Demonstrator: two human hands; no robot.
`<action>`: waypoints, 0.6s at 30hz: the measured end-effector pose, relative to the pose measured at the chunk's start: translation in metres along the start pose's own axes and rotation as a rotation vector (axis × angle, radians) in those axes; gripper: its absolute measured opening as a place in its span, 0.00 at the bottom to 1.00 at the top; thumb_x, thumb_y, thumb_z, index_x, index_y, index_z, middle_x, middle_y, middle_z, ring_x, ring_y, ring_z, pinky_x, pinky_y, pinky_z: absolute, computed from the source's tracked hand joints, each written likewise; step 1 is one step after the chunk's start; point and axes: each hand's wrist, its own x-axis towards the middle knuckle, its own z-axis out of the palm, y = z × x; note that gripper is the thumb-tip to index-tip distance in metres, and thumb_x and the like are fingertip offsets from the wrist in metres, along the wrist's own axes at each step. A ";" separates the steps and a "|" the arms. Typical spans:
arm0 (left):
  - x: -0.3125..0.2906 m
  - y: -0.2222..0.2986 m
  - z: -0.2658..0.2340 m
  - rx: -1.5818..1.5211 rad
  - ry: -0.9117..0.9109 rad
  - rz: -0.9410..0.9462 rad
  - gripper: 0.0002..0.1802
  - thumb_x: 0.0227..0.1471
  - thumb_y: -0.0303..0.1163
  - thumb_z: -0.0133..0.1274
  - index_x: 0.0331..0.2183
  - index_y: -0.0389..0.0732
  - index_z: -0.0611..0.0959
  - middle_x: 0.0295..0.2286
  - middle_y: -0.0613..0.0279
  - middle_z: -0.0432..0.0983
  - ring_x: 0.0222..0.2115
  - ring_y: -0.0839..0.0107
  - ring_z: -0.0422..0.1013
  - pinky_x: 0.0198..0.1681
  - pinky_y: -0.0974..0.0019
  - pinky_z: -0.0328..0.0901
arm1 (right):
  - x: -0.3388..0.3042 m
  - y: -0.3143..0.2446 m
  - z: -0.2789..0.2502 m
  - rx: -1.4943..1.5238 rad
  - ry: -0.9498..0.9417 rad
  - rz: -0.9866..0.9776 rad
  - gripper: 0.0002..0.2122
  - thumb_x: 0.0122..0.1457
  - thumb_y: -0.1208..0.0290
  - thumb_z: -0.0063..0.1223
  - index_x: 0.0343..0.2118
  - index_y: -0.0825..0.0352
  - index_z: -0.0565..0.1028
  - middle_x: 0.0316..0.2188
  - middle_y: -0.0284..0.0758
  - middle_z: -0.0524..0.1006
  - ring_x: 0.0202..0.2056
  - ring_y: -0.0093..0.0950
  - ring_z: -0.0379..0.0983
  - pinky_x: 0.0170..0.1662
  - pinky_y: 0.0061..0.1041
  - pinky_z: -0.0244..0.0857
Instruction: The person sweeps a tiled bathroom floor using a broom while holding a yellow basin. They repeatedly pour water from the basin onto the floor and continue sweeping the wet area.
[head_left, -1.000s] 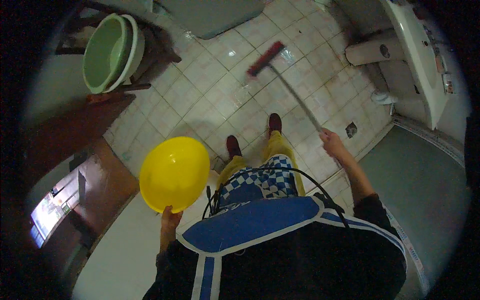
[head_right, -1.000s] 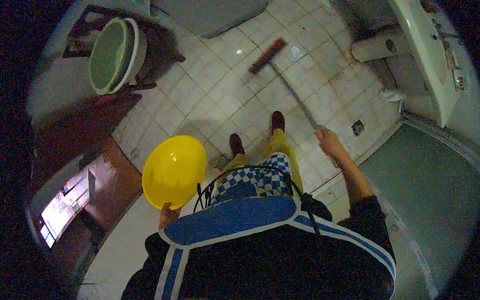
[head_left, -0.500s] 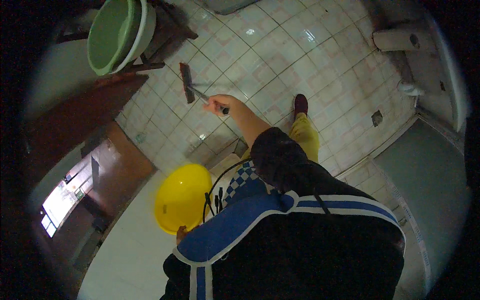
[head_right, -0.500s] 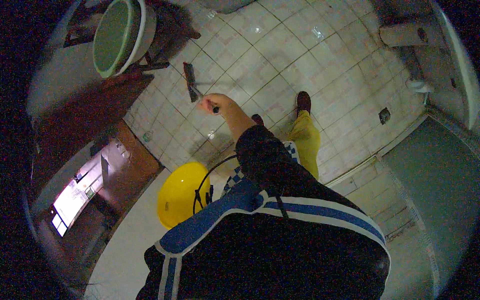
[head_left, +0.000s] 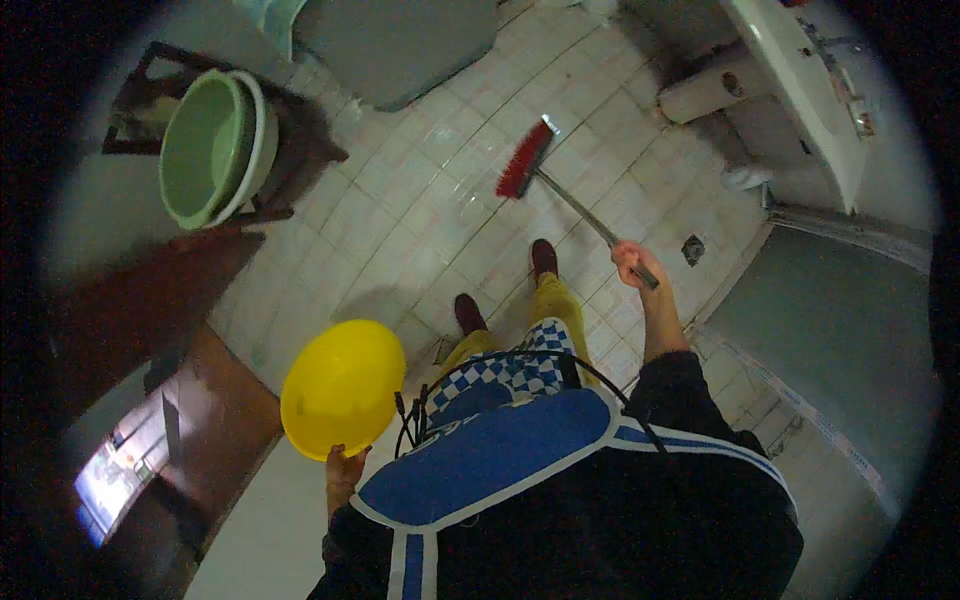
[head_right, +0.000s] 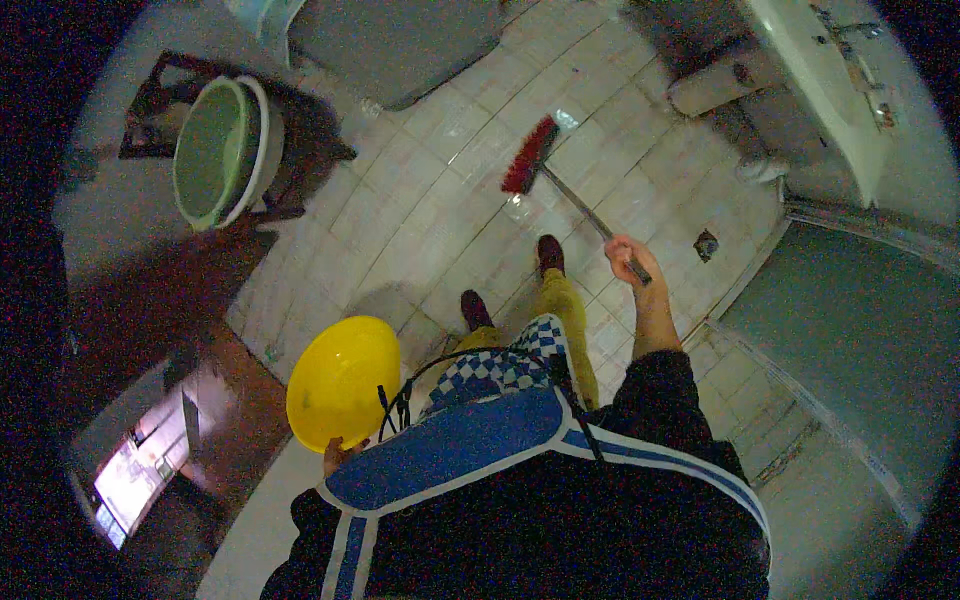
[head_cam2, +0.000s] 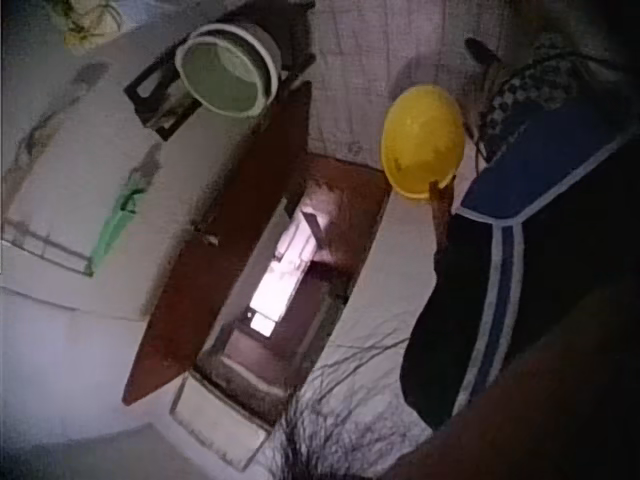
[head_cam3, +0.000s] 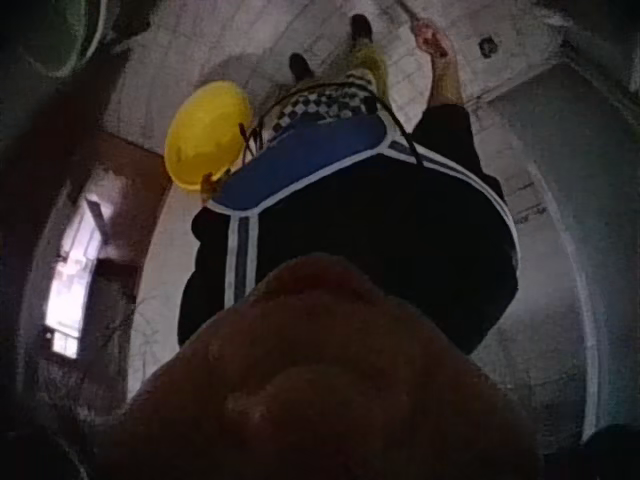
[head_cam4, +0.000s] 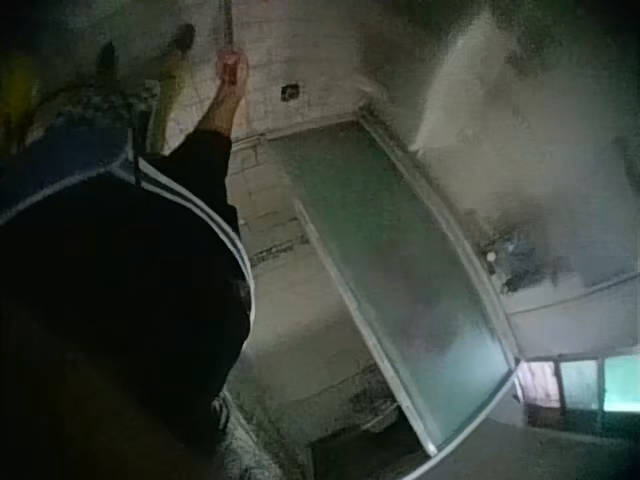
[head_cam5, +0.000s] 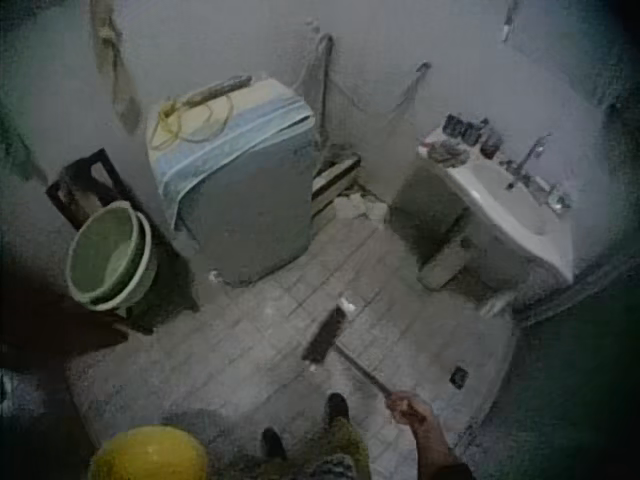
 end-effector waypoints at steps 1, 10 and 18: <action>0.005 0.007 0.009 -0.014 -0.017 -0.010 0.22 0.41 0.33 0.47 0.42 0.41 0.66 0.40 0.62 0.66 0.45 0.65 0.59 0.47 0.59 0.54 | -0.019 -0.004 -0.001 0.052 0.083 -0.029 0.08 0.52 0.73 0.39 0.19 0.70 0.61 0.14 0.29 0.61 0.11 0.16 0.55 0.10 0.11 0.49; -0.009 0.015 0.154 0.160 0.044 0.197 0.17 0.48 0.35 0.40 0.41 0.39 0.67 0.41 0.58 0.65 0.42 0.64 0.62 0.44 0.62 0.58 | -0.032 -0.024 0.077 -0.621 0.105 -0.277 0.13 0.52 0.66 0.39 0.13 0.61 0.60 0.07 0.26 0.58 0.08 0.17 0.51 0.10 0.16 0.45; -0.005 0.030 0.267 0.360 0.122 -0.064 0.22 0.45 0.35 0.45 0.43 0.39 0.65 0.43 0.57 0.62 0.41 0.63 0.63 0.44 0.58 0.58 | 0.116 -0.200 0.226 -0.902 -0.242 -0.618 0.11 0.52 0.66 0.38 0.20 0.64 0.69 0.18 0.27 0.66 0.20 0.16 0.59 0.21 0.12 0.51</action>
